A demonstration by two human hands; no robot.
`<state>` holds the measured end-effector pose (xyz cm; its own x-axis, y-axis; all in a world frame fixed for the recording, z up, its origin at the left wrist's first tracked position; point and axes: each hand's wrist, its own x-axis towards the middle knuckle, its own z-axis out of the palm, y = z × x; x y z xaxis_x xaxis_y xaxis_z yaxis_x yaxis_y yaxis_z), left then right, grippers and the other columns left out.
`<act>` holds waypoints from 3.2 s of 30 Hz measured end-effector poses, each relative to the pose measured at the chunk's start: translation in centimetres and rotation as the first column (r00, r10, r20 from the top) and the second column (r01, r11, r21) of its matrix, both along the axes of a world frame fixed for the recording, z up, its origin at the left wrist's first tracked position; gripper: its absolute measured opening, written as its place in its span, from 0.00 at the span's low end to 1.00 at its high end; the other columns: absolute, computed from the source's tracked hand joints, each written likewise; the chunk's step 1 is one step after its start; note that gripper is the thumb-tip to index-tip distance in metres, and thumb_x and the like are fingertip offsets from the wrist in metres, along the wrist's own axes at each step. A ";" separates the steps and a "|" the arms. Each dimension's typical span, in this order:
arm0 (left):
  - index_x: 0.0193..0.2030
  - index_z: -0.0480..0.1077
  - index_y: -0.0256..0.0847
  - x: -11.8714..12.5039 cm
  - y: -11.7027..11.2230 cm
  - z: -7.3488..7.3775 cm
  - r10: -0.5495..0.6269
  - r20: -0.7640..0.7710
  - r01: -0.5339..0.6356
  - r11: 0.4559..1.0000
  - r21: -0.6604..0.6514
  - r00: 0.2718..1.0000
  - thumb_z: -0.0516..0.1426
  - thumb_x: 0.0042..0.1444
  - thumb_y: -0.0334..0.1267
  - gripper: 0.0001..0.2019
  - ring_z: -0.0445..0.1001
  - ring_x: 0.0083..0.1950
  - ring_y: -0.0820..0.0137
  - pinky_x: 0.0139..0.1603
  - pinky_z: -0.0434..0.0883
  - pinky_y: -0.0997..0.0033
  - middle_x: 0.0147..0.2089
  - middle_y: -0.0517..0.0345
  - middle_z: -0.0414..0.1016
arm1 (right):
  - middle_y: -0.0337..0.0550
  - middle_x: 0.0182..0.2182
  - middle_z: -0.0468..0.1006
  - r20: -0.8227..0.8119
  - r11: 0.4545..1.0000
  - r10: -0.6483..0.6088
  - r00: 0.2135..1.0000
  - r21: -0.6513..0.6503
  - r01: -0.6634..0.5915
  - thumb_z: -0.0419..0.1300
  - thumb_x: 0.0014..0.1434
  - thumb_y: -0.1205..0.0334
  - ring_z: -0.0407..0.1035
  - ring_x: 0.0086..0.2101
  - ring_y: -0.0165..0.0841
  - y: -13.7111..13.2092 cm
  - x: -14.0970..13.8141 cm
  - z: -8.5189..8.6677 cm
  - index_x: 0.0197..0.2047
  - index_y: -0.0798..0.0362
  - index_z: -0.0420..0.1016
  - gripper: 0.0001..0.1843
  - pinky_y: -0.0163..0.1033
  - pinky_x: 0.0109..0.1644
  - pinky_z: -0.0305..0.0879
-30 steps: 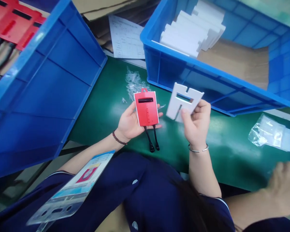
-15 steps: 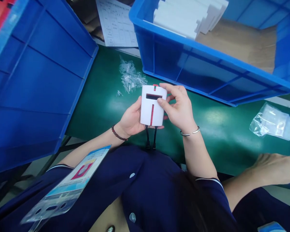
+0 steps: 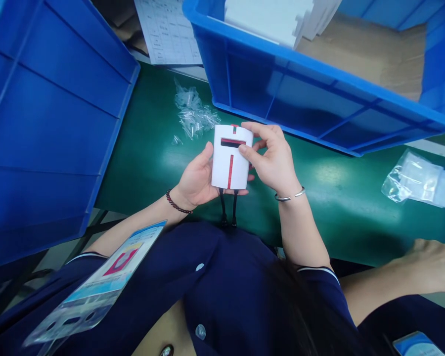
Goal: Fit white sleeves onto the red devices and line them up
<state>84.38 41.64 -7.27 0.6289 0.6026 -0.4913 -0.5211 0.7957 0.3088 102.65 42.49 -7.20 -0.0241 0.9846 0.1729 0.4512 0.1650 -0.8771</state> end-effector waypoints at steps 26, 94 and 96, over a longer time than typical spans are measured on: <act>0.66 0.60 0.40 -0.4 -1.2 -0.7 -0.090 -0.060 0.107 0.892 0.439 0.994 0.64 0.58 0.45 0.32 0.75 0.60 0.45 0.55 0.77 0.39 0.60 0.41 0.75 | 0.35 0.27 0.71 -0.521 0.961 -0.023 0.853 -0.248 -0.126 0.67 0.57 0.38 0.62 0.22 0.27 -0.9 -0.7 -0.8 0.42 0.47 0.75 0.22 0.34 0.21 0.60; 0.37 0.77 0.39 -1.2 -2.3 -1.4 0.240 -0.224 -0.101 0.861 0.499 0.945 0.75 0.37 0.53 0.25 0.78 0.36 0.65 0.44 0.76 0.63 0.35 0.55 0.80 | 0.39 0.25 0.75 0.313 0.944 -0.007 0.950 0.317 -0.097 0.55 0.66 0.45 0.65 0.25 0.30 -5.8 -3.2 4.8 0.32 0.51 0.68 0.19 0.38 0.28 0.54; 0.39 0.77 0.40 -1.1 -2.7 -1.5 0.203 -0.226 -0.065 0.863 0.501 0.953 0.75 0.37 0.52 0.25 0.78 0.35 0.65 0.42 0.76 0.64 0.33 0.55 0.80 | 0.40 0.26 0.76 0.230 0.943 -0.011 0.973 0.325 -0.067 0.55 0.66 0.44 0.66 0.26 0.31 -5.2 -3.0 5.4 0.33 0.50 0.69 0.18 0.38 0.29 0.56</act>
<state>83.32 38.96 -8.79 0.4140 0.8751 -0.2508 -0.4562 0.4379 0.7747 99.65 37.27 -1.78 -0.1270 0.8717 0.4733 0.6212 0.4419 -0.6471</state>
